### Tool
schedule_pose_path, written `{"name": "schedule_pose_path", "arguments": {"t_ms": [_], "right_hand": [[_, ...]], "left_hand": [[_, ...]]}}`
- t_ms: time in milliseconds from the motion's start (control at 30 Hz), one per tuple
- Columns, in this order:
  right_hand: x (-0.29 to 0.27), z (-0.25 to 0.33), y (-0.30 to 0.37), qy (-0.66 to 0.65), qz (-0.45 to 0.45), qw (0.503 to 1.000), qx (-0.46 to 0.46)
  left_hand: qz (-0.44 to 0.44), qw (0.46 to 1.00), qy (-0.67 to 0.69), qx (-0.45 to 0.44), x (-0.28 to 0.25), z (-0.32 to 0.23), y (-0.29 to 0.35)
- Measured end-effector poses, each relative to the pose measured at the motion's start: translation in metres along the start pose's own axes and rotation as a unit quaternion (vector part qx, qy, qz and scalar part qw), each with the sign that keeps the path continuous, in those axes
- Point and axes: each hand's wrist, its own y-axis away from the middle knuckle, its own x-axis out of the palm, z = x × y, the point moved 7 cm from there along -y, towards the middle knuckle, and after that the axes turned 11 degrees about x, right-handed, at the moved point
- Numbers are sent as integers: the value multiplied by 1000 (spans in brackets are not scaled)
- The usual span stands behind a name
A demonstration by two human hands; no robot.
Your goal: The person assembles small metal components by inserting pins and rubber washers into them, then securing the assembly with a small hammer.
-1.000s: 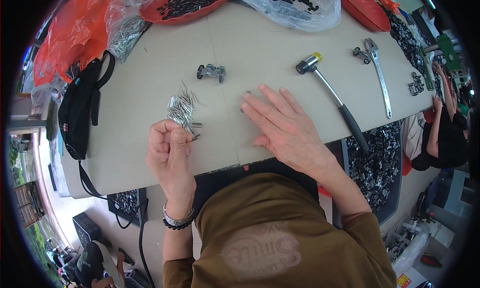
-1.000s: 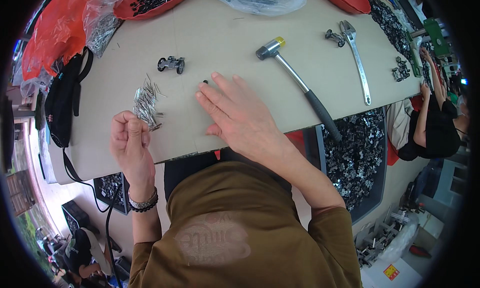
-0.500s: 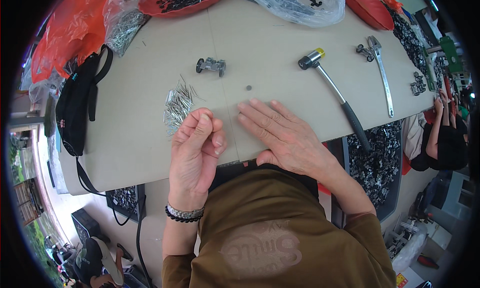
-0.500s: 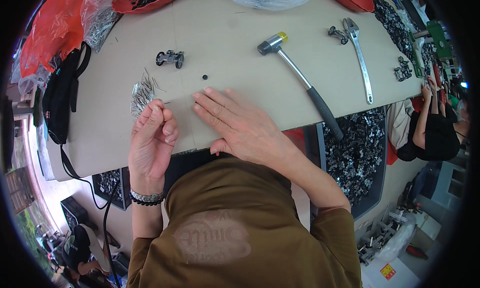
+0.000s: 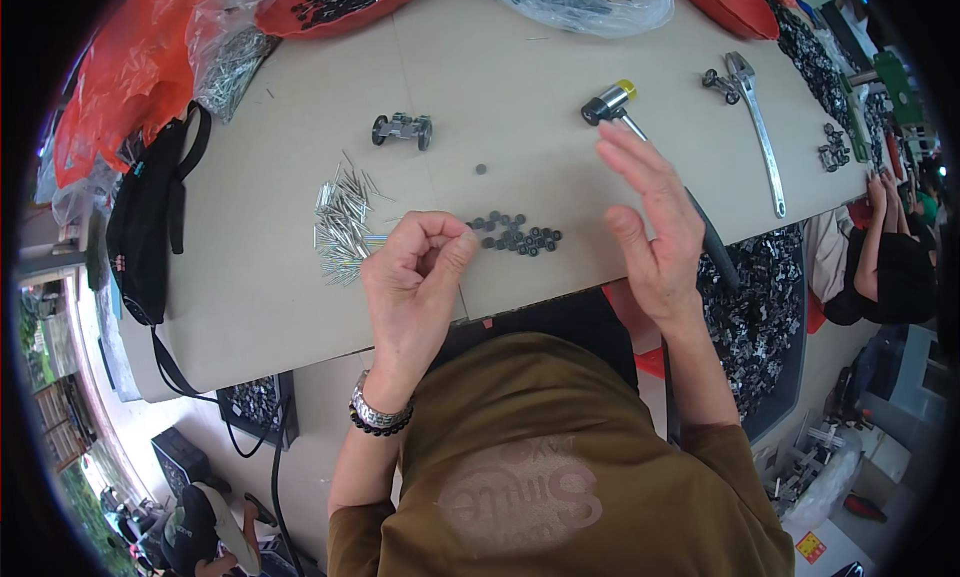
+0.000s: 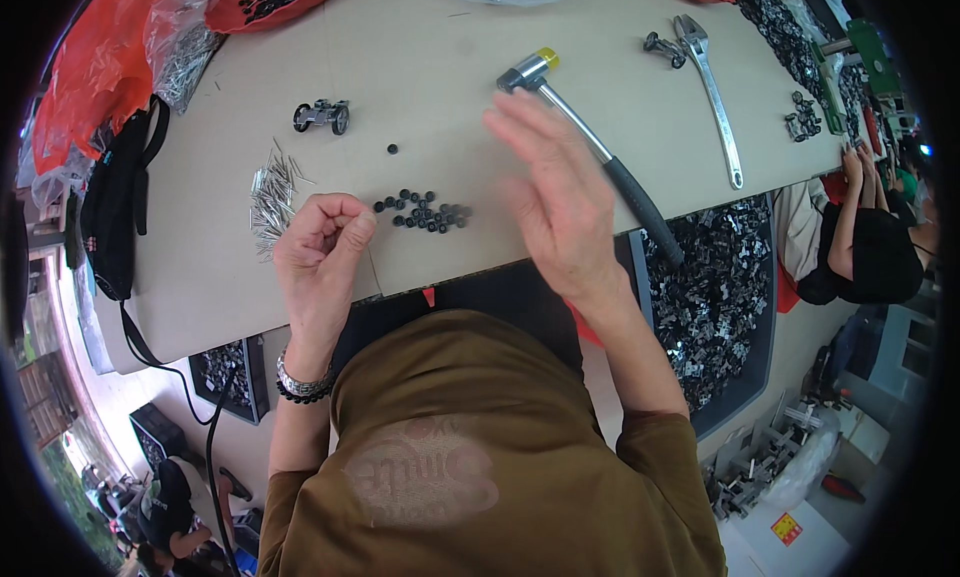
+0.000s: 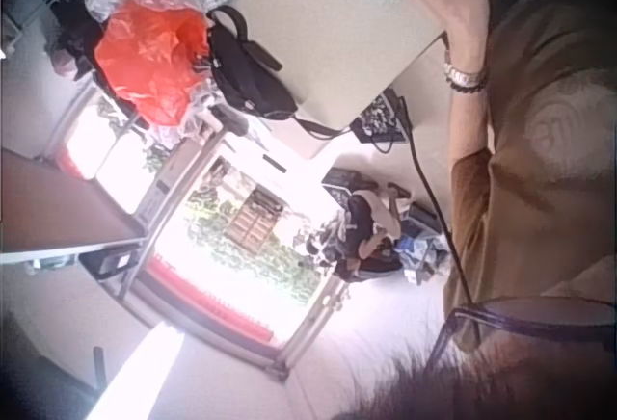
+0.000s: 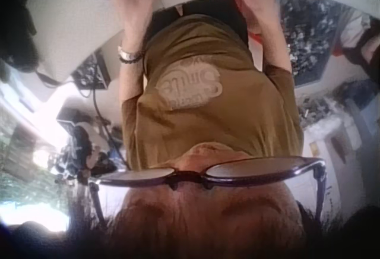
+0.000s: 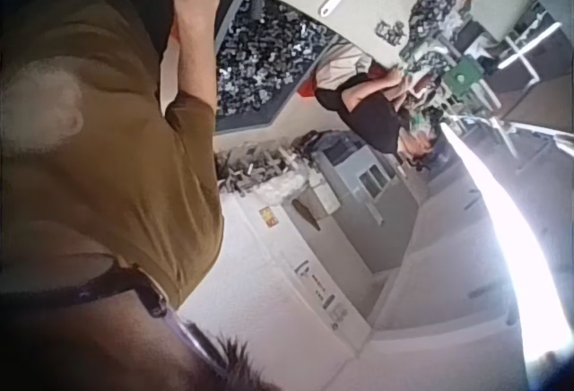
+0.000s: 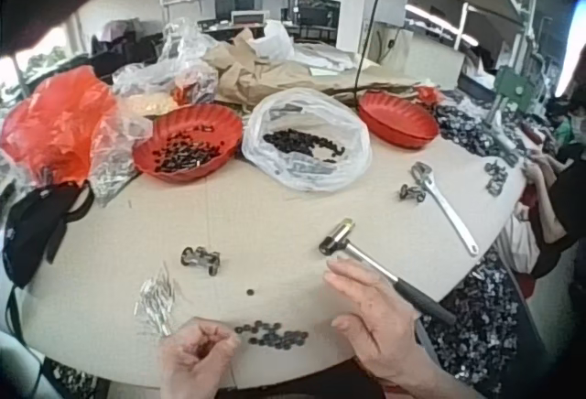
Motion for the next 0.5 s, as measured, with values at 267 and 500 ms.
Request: {"name": "schedule_pose_path", "arguments": {"t_ms": [267, 500], "right_hand": [[-37, -26, 2, 43, -104, 992, 57], [-42, -34, 4, 44, -118, 990, 62]], "left_hand": [[60, 969, -218, 102, 11, -9, -6], [65, 963, -235, 112, 14, -7, -7]]}}
